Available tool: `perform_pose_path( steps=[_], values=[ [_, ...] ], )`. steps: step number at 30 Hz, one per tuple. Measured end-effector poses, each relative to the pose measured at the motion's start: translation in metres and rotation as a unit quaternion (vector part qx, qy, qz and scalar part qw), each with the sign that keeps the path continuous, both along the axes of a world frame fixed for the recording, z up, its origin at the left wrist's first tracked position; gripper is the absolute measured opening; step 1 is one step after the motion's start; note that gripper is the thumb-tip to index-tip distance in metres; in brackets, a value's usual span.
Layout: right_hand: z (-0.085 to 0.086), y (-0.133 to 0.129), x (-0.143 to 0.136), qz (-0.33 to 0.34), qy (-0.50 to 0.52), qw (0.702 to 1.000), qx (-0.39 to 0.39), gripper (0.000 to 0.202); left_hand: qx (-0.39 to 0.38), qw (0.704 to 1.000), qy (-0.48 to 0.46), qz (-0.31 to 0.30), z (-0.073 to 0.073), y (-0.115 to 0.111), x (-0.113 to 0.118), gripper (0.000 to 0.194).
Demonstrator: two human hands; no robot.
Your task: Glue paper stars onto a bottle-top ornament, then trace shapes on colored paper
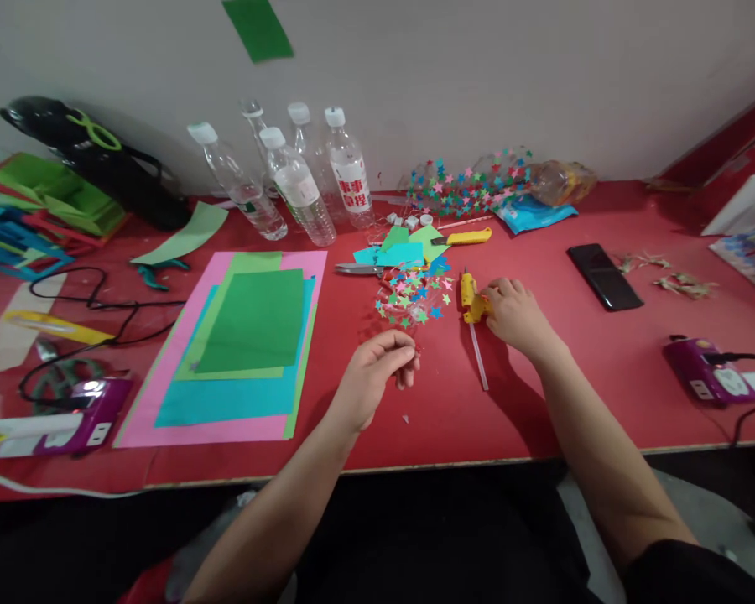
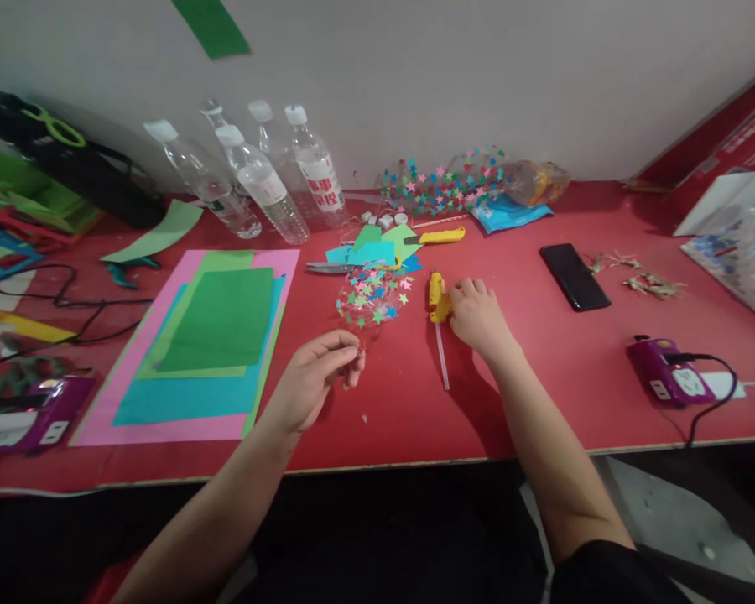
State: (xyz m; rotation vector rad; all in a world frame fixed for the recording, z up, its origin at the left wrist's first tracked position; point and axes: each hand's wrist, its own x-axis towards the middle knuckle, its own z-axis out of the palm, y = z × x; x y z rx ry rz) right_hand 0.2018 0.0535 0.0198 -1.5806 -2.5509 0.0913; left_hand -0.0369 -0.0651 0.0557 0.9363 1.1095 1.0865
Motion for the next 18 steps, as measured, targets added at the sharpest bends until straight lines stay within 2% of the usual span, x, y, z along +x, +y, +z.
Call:
perform_pose_path(
  steps=[2,3,5,7,13,18],
  values=[
    [0.019,-0.014,-0.012,0.061,0.104,0.992,0.026,0.025,-0.031,0.999,-0.039,-0.014,-0.001,0.003,-0.001,0.012],
    [0.029,-0.022,-0.02,0.108,0.176,0.978,0.017,0.02,-0.047,0.997,-0.059,-0.02,-0.001,0.004,-0.002,0.011],
    [0.045,-0.039,-0.037,0.209,0.295,0.931,-0.046,0.015,-0.076,0.991,-0.101,-0.036,-0.001,0.007,-0.003,0.01],
    [0.053,-0.052,-0.053,0.26,0.347,0.896,-0.094,0.013,-0.094,0.984,-0.14,-0.062,-0.002,0.009,-0.005,0.009],
    [0.045,-0.061,-0.067,0.252,0.443,0.848,-0.148,0.007,-0.143,0.949,-0.226,-0.165,-0.009,0.011,-0.013,0.011],
    [0.046,-0.059,-0.07,0.259,0.443,0.844,-0.155,0.002,-0.172,0.927,-0.263,-0.206,-0.015,0.015,-0.016,0.01]
  ],
)
